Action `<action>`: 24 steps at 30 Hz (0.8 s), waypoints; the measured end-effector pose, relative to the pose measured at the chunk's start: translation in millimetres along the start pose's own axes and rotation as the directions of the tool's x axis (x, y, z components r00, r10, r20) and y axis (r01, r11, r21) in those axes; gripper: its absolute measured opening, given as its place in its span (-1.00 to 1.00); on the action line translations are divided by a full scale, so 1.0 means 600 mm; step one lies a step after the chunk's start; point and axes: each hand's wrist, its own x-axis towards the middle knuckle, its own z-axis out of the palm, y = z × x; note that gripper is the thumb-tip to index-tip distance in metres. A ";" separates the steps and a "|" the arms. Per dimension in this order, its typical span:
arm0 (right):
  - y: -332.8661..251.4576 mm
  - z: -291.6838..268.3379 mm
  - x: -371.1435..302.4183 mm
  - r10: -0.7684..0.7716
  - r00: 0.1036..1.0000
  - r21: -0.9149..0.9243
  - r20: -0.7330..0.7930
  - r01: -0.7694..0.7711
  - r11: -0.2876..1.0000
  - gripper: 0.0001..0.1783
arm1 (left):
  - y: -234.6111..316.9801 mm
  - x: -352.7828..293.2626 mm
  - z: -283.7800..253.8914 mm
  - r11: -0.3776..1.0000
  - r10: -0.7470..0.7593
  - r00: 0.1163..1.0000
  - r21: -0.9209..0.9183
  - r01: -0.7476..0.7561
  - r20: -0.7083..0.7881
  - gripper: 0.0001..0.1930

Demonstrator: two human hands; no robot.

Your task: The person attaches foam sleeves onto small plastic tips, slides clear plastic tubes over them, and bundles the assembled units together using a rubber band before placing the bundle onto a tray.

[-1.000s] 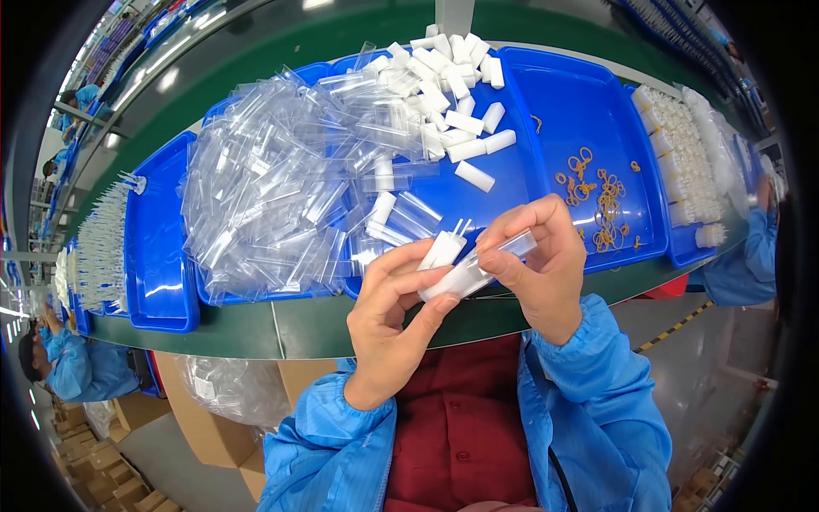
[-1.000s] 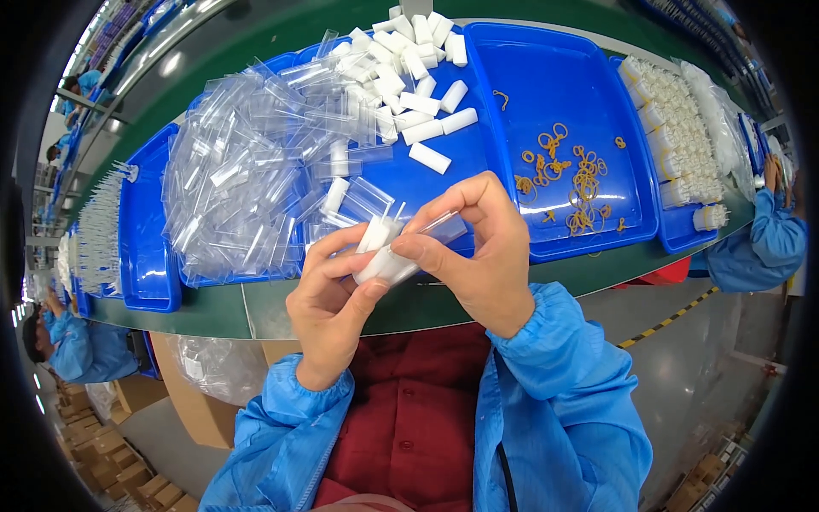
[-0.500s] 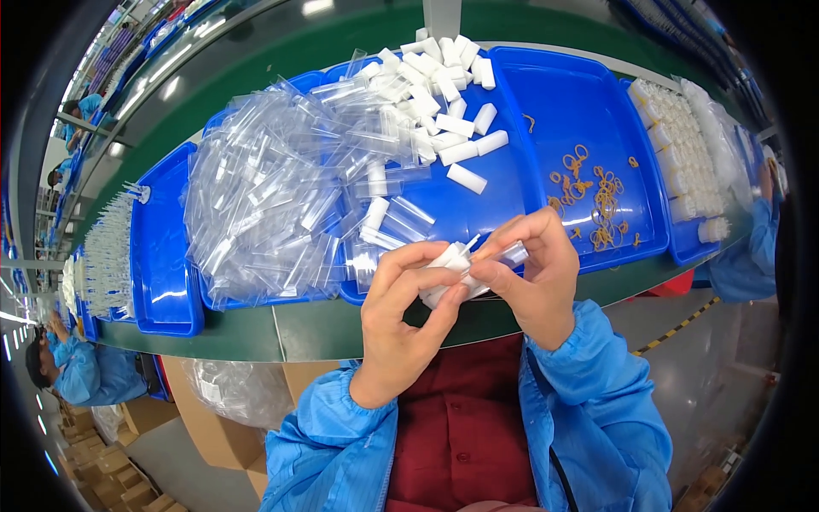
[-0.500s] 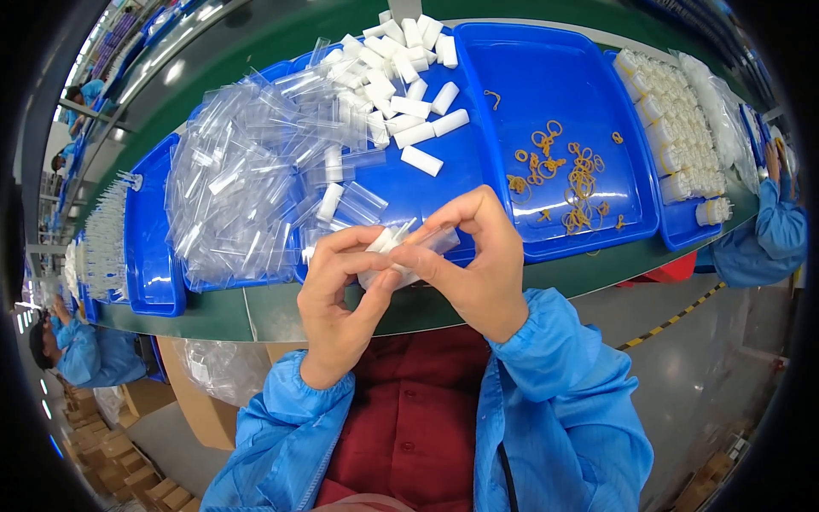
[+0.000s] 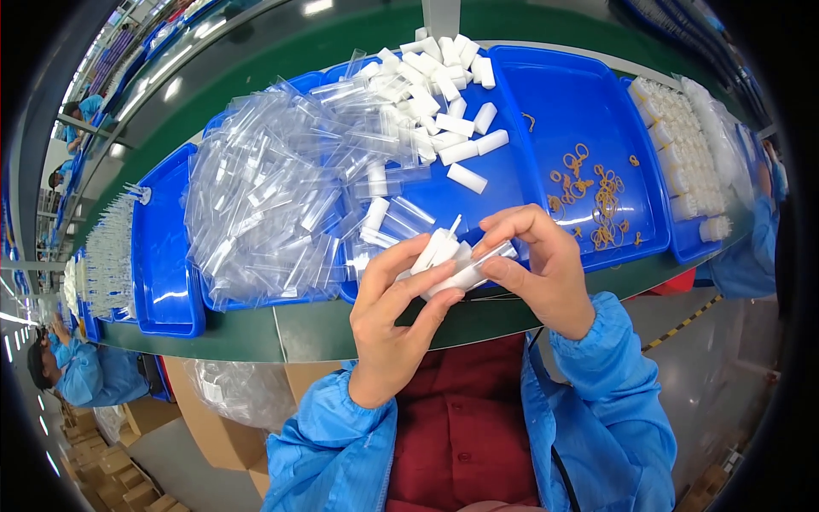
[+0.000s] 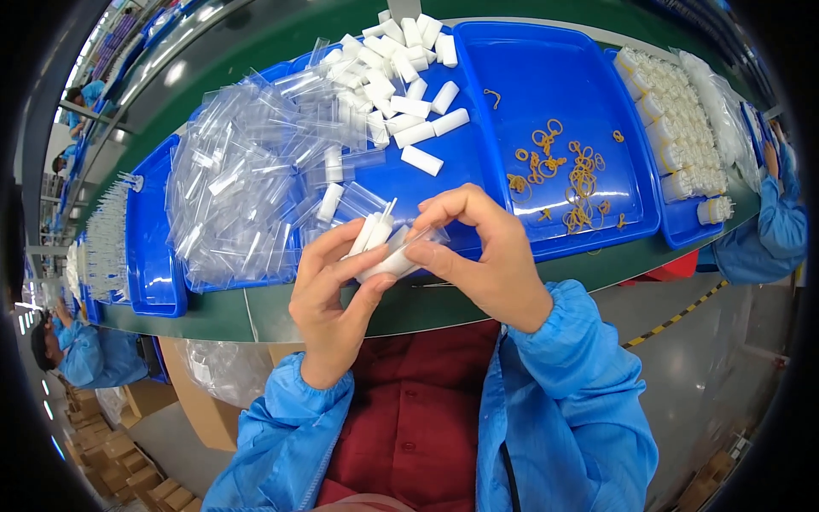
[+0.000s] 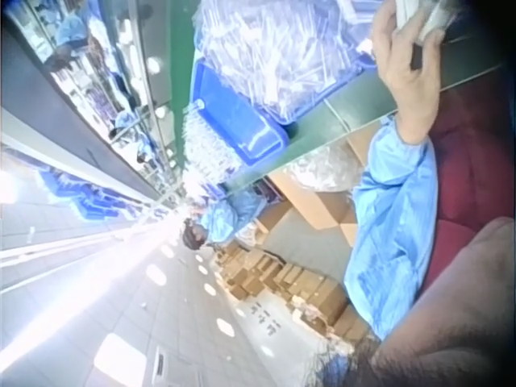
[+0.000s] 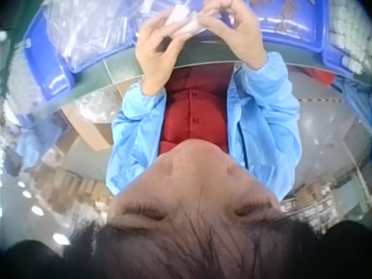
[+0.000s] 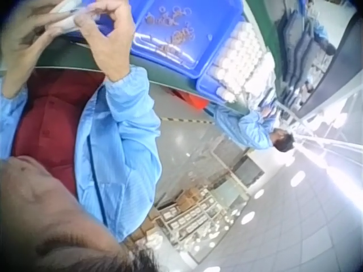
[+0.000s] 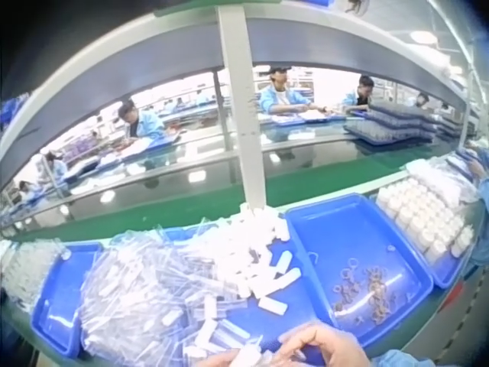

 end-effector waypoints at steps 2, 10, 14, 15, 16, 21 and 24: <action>-0.004 -0.002 0.001 0.055 0.998 0.110 -0.036 -0.051 0.993 -0.72 | 0.007 0.002 -0.001 0.991 -0.054 0.998 -0.120 0.057 0.027 -0.64; 0.000 -0.014 -0.006 0.068 0.995 0.188 -0.071 -0.054 0.981 -0.64 | -0.011 -0.009 -0.020 0.968 0.024 0.996 -0.252 -0.001 0.089 -0.69; 0.008 -0.002 -0.019 -0.091 0.996 0.048 -0.006 0.091 0.995 -0.60 | -0.011 -0.011 -0.019 0.975 0.066 0.995 -0.218 -0.049 0.075 -0.70; 0.009 0.004 -0.023 -0.091 0.996 0.047 -0.006 0.091 0.995 -0.60 | -0.011 -0.011 -0.018 0.972 0.064 0.996 -0.229 -0.048 0.063 -0.70; 0.011 0.011 -0.028 -0.119 0.993 0.057 -0.023 0.120 0.991 -0.59 | -0.011 -0.012 -0.017 0.970 0.062 0.997 -0.239 -0.048 0.052 -0.71; 0.010 0.004 -0.027 -0.145 0.989 0.019 0.017 0.145 0.989 -0.52 | -0.019 -0.013 -0.028 0.963 0.074 0.989 -0.265 -0.038 0.127 -0.64; -0.001 -0.005 -0.023 -0.204 0.977 -0.099 0.057 0.209 0.973 -0.49 | -0.005 -0.002 -0.025 0.907 -0.013 0.988 -0.415 0.075 0.151 -0.55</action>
